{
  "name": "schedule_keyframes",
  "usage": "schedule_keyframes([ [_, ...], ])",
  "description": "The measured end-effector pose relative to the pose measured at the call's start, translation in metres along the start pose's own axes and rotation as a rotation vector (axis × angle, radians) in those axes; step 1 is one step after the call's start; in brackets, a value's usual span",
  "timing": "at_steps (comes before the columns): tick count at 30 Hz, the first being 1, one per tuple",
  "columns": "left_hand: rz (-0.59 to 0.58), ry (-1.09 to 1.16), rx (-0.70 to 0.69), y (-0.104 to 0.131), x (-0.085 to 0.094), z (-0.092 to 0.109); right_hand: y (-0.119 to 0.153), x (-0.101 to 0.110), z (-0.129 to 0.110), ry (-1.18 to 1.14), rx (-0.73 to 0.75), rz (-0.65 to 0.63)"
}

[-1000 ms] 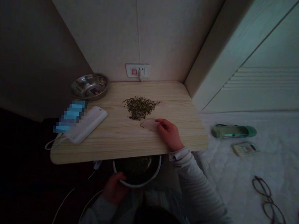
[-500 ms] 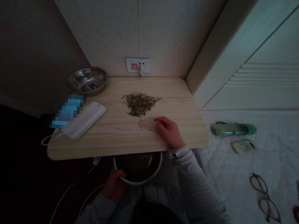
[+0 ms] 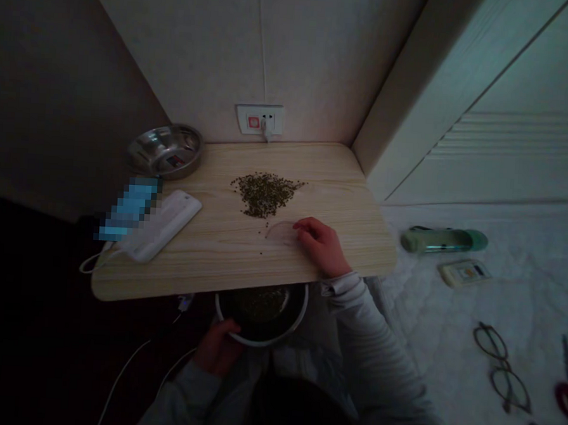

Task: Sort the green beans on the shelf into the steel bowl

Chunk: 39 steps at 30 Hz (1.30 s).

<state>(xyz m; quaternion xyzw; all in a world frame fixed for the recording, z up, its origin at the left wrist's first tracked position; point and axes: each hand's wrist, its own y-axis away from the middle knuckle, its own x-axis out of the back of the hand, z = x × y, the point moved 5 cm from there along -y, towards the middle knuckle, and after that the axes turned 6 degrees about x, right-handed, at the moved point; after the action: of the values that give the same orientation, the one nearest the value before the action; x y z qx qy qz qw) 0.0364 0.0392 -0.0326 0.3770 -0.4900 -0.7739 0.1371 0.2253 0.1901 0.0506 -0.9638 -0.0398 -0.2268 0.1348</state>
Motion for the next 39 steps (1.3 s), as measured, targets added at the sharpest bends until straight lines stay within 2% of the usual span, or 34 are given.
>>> schedule_keyframes([
  [2,-0.001,-0.012,-0.004,0.0,0.002,0.001,0.001,-0.003,-0.003,0.001,0.029,-0.047],
  [9,-0.118,-0.048,-0.019,-0.004,0.007,-0.002,0.004,-0.009,-0.016,0.113,0.134,-0.189],
  [17,-0.143,-0.042,-0.044,-0.001,0.008,-0.001,0.004,-0.01,-0.017,0.183,0.136,-0.191],
  [23,-0.084,-0.057,-0.035,-0.005,0.014,0.0,0.012,-0.011,-0.019,0.151,0.126,-0.214],
  [30,-0.109,-0.019,-0.041,-0.002,0.007,0.001,0.023,-0.015,-0.026,0.129,0.138,-0.232],
  [35,-0.04,0.002,-0.016,-0.003,0.011,0.002,0.029,-0.017,-0.03,0.143,0.157,-0.239],
  [39,-0.087,-0.015,-0.015,-0.003,0.009,0.002,0.033,-0.019,-0.033,0.142,0.175,-0.271],
])
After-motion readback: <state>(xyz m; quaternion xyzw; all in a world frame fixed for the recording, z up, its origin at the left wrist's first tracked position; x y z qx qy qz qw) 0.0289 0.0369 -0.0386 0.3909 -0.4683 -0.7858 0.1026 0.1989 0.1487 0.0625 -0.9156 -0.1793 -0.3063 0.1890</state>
